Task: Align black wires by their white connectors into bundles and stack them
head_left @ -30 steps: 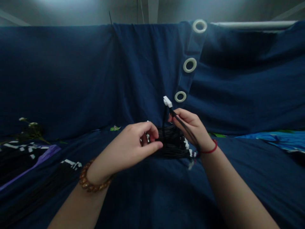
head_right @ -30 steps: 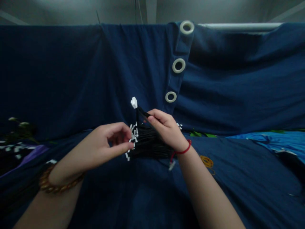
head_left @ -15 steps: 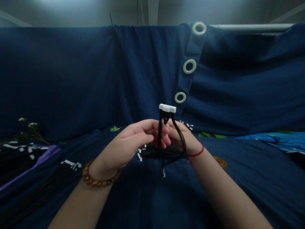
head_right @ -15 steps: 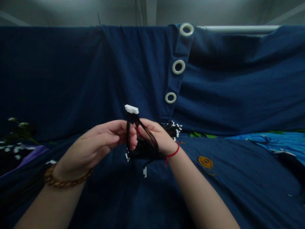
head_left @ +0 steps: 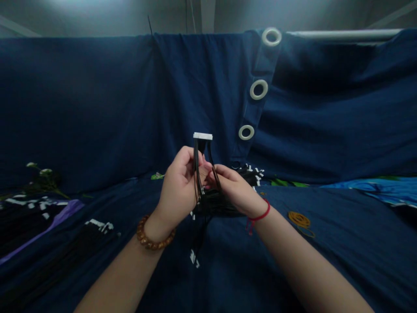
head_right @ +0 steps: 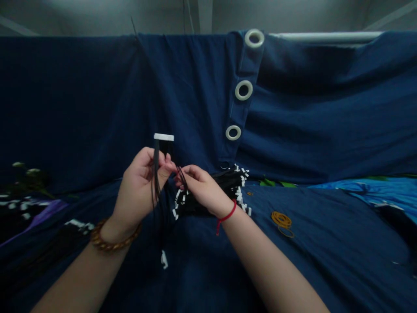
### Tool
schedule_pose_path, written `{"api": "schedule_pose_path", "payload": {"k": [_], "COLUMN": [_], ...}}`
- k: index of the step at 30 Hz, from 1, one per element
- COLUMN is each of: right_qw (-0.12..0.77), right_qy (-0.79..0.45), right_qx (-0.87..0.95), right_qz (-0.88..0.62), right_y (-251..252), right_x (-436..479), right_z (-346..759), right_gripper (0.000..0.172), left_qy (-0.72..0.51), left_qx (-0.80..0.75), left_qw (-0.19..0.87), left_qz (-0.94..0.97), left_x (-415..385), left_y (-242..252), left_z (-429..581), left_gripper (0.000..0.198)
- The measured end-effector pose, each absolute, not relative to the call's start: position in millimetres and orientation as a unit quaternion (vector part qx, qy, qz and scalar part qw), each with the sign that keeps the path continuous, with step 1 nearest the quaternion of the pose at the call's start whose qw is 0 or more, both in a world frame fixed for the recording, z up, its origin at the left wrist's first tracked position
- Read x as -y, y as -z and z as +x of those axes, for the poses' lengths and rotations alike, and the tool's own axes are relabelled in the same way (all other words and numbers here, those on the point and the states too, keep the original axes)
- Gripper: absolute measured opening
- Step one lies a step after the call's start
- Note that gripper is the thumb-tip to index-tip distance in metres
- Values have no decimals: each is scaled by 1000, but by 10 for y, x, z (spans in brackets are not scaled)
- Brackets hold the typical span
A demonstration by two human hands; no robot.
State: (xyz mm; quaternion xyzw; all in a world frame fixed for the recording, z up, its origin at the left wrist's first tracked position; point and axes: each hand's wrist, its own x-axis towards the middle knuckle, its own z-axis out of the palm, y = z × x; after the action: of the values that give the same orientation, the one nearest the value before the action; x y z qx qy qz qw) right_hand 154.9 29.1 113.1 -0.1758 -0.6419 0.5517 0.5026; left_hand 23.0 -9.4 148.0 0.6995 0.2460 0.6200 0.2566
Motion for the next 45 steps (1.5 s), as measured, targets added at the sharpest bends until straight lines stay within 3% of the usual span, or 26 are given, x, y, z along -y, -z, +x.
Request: {"api": "schedule_pose_path", "payload": {"k": [7,11,13,17,20,23,26,29,33,37,41,45], "right_qw": [403,377,395,422,476,557,599,630,553,506,546,580], "right_qy": [-628,-639,-638,-619,-451,-210,-68,36,61,-17,69,71], "right_qx": [633,633,619,607,659,678,653,642,757,797,791,780], "right_qz": [-207,-220,-231,-265,-369,-432,-458,-436,-342,-330,-266,-225], "right_y": [-723,-377,-281,-326,-482,-673,-942,-1304,-1730,-1849,-1751,-1653], "right_x": [193,484,588,746,819,840,840,825,751,657,609,593], "right_z": [1545,1448,1429,1597,1922,2325,2646,2751,2539,2193,2016,1942], "right_gripper": [37,68,62,27,10,10,22,20,17,15,4,7], "left_qy": [-696,-708,-704,-692,-678,-684,-686,-643,-541,-449,-432,-426], "left_qx": [-269,-247,-247,-267,-285,-277,-245,-246,-259,-271,-274,-254], "left_qw": [172,171,175,155,145,168,227,283,322,263,251,287], "left_qz": [643,639,642,653,662,654,647,668,733,810,822,820], "left_x": [12,-12,-5,14,13,13,42,111,230,344,454,535], "left_y": [-1546,-1556,-1566,-1600,-1617,-1620,-1622,-1619,-1593,-1574,-1575,-1566], "left_z": [85,58,52,1,-62,-106,-98,-42,51,126,182,230], "left_gripper": [11,11,11,12,14,20,22,13,12,12,13,12]}}
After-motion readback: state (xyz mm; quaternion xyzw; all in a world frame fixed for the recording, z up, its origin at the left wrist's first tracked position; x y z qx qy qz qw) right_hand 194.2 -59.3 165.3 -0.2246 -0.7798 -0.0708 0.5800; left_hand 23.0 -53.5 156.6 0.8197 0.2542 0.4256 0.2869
